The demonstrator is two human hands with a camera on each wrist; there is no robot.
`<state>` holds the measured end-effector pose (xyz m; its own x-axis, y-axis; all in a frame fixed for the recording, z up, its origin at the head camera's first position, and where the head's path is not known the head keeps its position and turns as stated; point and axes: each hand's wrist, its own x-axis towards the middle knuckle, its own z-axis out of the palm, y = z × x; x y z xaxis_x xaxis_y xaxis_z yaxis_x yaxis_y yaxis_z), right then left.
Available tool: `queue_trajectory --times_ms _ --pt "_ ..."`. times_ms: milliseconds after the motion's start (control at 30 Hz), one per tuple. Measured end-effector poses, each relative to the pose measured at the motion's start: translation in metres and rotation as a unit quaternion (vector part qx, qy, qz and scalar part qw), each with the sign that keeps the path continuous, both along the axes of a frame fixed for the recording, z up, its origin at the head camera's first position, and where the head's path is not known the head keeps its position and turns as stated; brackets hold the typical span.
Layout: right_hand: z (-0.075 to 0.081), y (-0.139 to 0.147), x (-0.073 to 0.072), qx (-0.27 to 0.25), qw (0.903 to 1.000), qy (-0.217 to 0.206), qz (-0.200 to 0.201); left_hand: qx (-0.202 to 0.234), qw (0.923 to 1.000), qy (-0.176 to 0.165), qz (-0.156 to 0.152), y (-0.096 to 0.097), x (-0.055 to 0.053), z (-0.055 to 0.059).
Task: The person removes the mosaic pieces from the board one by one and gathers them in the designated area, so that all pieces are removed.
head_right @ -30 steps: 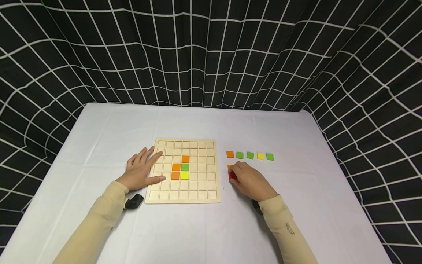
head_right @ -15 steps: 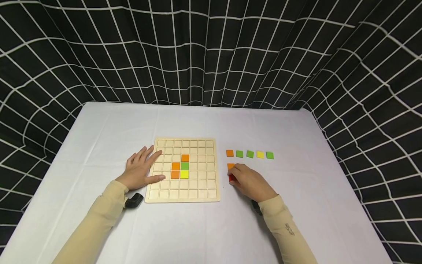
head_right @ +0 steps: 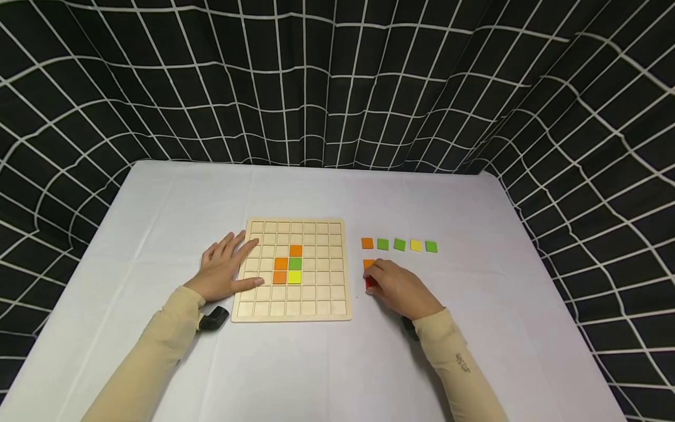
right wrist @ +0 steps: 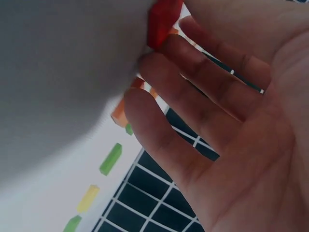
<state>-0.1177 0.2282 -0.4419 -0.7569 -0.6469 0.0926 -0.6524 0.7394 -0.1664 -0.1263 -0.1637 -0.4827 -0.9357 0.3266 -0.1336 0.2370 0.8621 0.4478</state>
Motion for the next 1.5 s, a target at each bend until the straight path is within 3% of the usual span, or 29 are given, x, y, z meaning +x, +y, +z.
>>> queue_trajectory --times_ms 400,800,967,1500 --pt "0.021 -0.014 -0.016 -0.005 0.9999 -0.005 -0.012 0.005 1.0 0.004 0.002 -0.003 -0.003 -0.003" --pt "0.036 -0.061 -0.045 0.02 0.9993 -0.008 0.03 0.001 1.0 0.006 0.001 -0.004 -0.005 -0.003" --pt "0.035 -0.076 -0.052 0.007 0.9988 -0.012 0.047 0.015 0.9998 0.012 0.003 -0.002 -0.003 -0.002" --pt "0.022 -0.114 -0.061 0.032 0.9962 -0.052 0.063 0.012 0.9997 0.019 -0.003 -0.003 -0.001 -0.01"
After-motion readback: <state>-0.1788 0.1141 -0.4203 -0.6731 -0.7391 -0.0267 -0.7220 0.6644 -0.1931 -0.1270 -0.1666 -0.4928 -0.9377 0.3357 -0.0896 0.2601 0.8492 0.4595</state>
